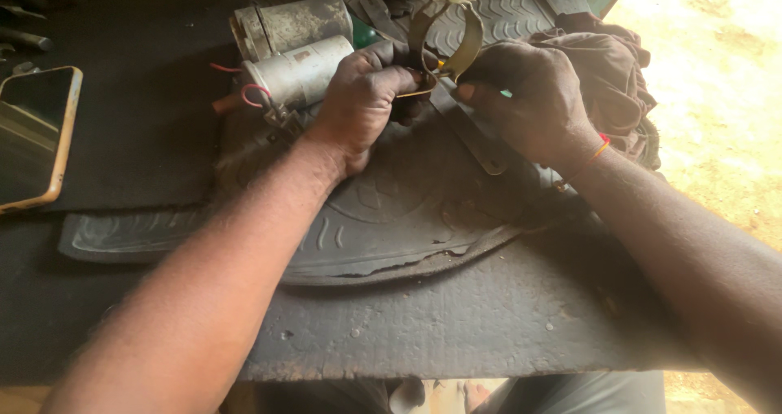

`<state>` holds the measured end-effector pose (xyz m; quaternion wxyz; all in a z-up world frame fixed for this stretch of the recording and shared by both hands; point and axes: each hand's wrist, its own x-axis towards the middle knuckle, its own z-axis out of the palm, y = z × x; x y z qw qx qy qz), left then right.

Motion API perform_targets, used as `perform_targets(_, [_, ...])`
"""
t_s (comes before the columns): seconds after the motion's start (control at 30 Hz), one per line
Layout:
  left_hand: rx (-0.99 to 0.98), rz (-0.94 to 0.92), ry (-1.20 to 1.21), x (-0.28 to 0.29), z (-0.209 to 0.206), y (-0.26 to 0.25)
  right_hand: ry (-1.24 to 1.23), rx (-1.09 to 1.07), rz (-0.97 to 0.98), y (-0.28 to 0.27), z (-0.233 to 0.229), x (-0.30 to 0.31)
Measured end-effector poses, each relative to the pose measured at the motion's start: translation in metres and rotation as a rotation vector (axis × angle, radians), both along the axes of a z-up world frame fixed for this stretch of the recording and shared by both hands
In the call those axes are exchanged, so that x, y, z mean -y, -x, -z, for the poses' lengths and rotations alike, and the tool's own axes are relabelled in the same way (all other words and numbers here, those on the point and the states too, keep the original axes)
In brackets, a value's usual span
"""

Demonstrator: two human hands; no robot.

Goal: The person uses a screwdriver to manipulate a small brass-colored electrical component, likely a starter solenoid, on a workbench. They repeatedly pry, twist, and adjust internal parts of the component while holding it with their other hand.

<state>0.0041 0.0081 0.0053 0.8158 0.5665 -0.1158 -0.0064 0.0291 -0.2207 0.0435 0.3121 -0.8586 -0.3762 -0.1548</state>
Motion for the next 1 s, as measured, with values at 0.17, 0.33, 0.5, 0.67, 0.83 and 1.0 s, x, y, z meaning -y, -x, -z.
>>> perform_targets(0.17, [-0.072,-0.014,0.040,-0.004,-0.001,-0.003,-0.114,-0.134,-0.070,0.003,-0.007,0.002])
perform_targets(0.33, [-0.106,0.018,0.035,-0.009,-0.002,-0.005,-0.245,-0.383,-0.021,0.006,-0.007,-0.001])
perform_targets(0.5, [-0.100,0.058,0.019,-0.009,-0.003,-0.003,-0.353,-0.568,-0.066,0.006,-0.009,-0.003])
perform_targets(0.67, [-0.085,0.093,-0.026,-0.008,-0.004,-0.002,-0.333,-0.577,-0.101,0.003,-0.007,-0.003])
perform_targets(0.83, [-0.032,0.161,-0.010,-0.009,-0.003,0.001,-0.405,-0.660,-0.106,0.001,-0.004,-0.005])
perform_targets(1.0, [-0.099,0.220,0.030,-0.009,-0.007,0.006,-0.429,-0.661,-0.131,0.000,-0.003,-0.005])
